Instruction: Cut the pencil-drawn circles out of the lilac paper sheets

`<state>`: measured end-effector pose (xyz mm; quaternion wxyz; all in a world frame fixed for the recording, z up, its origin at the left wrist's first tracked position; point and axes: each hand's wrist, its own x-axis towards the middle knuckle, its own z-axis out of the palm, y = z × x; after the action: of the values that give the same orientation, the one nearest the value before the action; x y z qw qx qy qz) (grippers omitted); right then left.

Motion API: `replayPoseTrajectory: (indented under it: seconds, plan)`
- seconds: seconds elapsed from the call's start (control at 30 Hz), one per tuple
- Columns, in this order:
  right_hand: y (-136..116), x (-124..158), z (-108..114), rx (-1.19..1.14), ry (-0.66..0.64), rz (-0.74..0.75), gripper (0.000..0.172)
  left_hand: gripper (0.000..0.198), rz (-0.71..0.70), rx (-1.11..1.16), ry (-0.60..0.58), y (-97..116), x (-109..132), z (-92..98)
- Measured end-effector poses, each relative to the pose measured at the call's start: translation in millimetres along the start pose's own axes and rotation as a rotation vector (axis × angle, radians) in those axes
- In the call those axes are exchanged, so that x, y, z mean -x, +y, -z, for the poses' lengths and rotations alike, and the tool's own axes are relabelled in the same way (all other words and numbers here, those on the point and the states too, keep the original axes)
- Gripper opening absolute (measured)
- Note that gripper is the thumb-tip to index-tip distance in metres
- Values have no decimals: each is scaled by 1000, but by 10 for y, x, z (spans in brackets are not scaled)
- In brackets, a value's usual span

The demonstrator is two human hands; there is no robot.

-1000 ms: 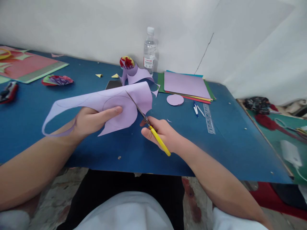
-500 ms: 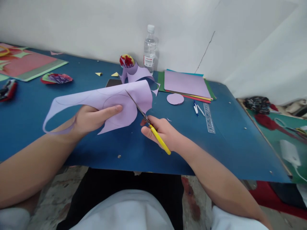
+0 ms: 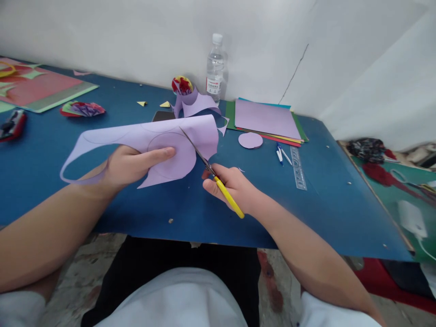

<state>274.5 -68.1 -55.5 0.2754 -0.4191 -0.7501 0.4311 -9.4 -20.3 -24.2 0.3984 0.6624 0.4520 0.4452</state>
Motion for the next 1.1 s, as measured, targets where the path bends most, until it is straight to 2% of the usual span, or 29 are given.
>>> replayPoseTrajectory:
  seconds: [0.37,0.63,1.1]
  plan:
    - [-219,67,-4,-3,27,-66,74,29,29,22,7,-65,15,17]
    - [-72,-3,3,-15,-1,14,76,36,79,40,-18,-20,11,32]
    - [-63,19,48,-24,-25,-10,72,37,88,159,-81,58,-29,48]
